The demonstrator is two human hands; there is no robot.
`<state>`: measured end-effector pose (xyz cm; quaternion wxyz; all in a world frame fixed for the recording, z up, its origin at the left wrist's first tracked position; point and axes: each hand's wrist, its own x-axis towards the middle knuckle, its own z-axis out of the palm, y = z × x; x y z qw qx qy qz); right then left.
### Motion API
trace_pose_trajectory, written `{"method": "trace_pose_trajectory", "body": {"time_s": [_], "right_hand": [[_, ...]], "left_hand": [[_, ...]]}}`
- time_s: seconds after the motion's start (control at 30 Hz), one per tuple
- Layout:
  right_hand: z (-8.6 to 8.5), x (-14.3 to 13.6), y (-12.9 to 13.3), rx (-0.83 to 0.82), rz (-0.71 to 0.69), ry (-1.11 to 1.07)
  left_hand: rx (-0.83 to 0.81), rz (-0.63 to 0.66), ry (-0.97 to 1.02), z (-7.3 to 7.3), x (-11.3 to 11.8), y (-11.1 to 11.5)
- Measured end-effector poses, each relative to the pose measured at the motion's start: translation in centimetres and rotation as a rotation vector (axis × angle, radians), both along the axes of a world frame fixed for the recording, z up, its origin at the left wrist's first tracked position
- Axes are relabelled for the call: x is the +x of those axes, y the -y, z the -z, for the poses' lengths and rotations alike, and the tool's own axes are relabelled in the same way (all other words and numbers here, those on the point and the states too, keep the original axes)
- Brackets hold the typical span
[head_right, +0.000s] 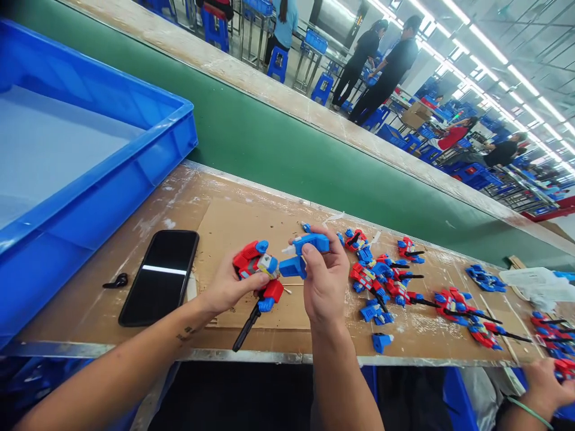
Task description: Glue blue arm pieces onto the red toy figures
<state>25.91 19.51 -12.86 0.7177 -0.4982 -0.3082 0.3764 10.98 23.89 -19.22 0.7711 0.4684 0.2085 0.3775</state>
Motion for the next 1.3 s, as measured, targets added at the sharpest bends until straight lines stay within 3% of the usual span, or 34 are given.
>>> {"method": "trace_pose_trajectory", "body": {"time_s": [0.2,0.43,0.7,0.9,1.17,1.27,1.3], "right_hand": [[0.2,-0.5,0.3,-0.119,-0.061,-0.017],[0.5,0.0,0.7,-0.147,-0.105,0.072],[0.8,0.5,0.8,-0.149,-0.143,0.25],[0.2,0.2,1.5,-0.259,-0.14,0.444],[1.7,0.0,1.8,-0.293,-0.141,0.498],[1.4,0.3,2.3,-0.282,-0.218,0.67],[1.3,0.6,2.8,-0.229,-0.218,0.759]], "left_hand": [[0.018,0.04,0.089,0.0,0.3,0.2],[0.127,-0.038,0.02,0.0,0.4,0.0],[0.069,-0.009,-0.047,-0.3,0.1,0.3],[0.249,-0.048,-0.216,-0.4,-0.5,1.1],[0.384,-0.054,-0.319,0.0,-0.8,0.6],[0.335,-0.075,-0.383,-0.1,-1.3,1.2],[0.242,-0.13,-0.38,-0.1,-1.3,1.4]]}}
